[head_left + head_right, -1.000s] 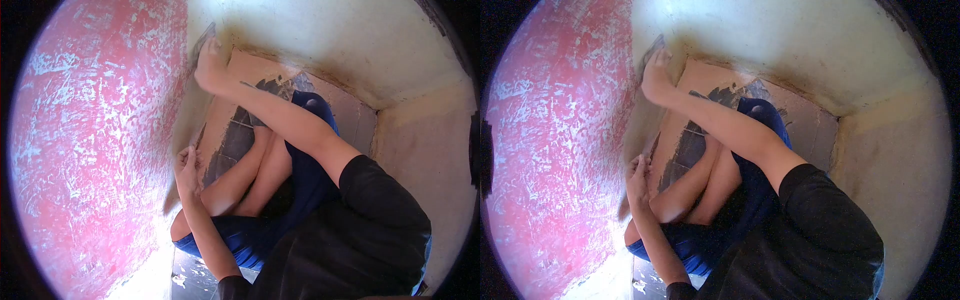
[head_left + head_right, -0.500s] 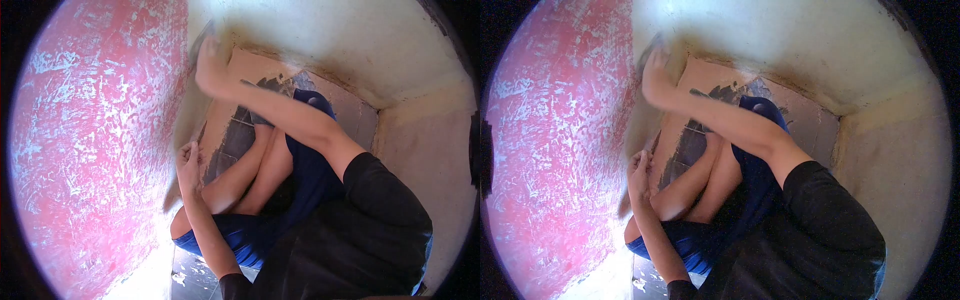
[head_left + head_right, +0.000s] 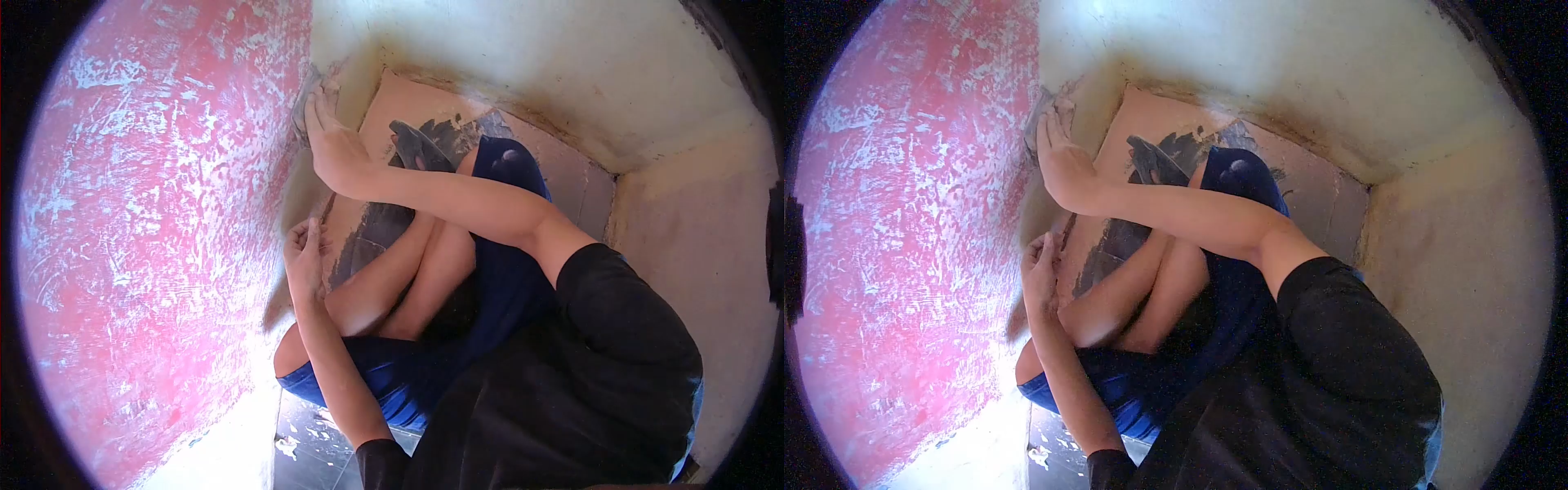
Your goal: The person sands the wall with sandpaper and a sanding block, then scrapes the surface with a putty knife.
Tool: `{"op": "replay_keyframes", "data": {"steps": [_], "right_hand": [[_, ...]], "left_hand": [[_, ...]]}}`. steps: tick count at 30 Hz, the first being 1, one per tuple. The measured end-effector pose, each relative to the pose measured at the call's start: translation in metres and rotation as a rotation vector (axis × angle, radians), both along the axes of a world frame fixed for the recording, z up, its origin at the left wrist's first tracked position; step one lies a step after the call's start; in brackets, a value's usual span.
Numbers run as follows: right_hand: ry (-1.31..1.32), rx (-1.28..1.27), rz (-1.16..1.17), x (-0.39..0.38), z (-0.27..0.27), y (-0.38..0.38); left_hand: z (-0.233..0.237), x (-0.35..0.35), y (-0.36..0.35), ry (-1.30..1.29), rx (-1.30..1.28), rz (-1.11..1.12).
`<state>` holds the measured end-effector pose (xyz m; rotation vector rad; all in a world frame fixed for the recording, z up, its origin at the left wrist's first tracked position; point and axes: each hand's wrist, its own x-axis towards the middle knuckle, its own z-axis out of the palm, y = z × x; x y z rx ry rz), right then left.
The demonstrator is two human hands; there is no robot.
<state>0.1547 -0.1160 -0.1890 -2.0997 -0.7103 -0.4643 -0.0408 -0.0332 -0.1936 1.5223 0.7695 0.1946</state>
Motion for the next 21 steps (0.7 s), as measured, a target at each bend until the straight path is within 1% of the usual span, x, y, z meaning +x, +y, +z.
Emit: {"op": "replay_keyframes", "data": {"steps": [1,2,3,4,7,8,9,10,11,13,14,15,17,18,19,20,21], "right_hand": [[-0.163,-0.030,0.025,0.001,-0.013,-0.001],[-0.158,-0.028,0.027,0.028,-0.019,0.001],[0.034,0.006,-0.058,0.078,-0.029,0.005],[0.229,0.040,-0.146,0.103,-0.036,0.006],[0.288,0.118,-0.115,0.089,-0.018,0.001],[0.296,0.110,-0.119,0.062,-0.011,0.001],[0.127,0.058,-0.074,0.023,-0.002,0.004],[-0.045,0.006,-0.026,0.005,0.003,0.004],[-0.041,0.003,-0.030,0.014,-0.005,0.002],[-0.077,0.168,-0.063,0.056,-0.024,0.004],[0.469,0.012,0.058,0.088,-0.006,-0.017],[0.463,0.012,0.060,0.093,-0.004,-0.020],[0.381,0.139,-0.037,0.104,0.002,-0.015],[0.377,0.134,-0.033,0.081,0.010,-0.015],[0.307,-0.014,0.082,0.033,0.023,-0.019],[0.232,-0.160,0.189,0.008,0.030,-0.023],[0.232,-0.160,0.191,0.028,0.013,-0.015]], "left_hand": [[-0.001,0.000,0.002,0.016,0.012,0.003],[-0.003,-0.002,0.003,0.039,0.023,0.006],[-0.007,-0.005,0.004,0.048,0.022,0.011],[-0.012,-0.007,0.006,0.038,0.014,0.004],[-0.004,0.000,0.007,0.025,0.055,-0.010],[-0.004,0.000,0.002,0.041,0.081,-0.019],[-0.009,0.002,0.002,0.051,0.074,-0.030],[-0.013,0.003,0.006,0.038,0.059,-0.045],[-0.015,0.004,0.009,0.023,0.046,-0.055],[-0.008,0.000,0.005,0.052,0.049,-0.049],[-0.010,-0.004,0.005,0.054,0.060,-0.044],[-0.008,-0.005,0.003,0.049,0.070,-0.040],[-0.002,-0.005,0.001,0.037,0.075,-0.043],[0.000,-0.005,-0.001,0.042,0.071,-0.049],[-0.001,-0.005,-0.002,0.049,0.064,-0.051],[-0.002,-0.001,-0.003,0.022,0.039,-0.064],[-0.002,0.001,-0.002,-0.007,0.020,-0.064]]}}
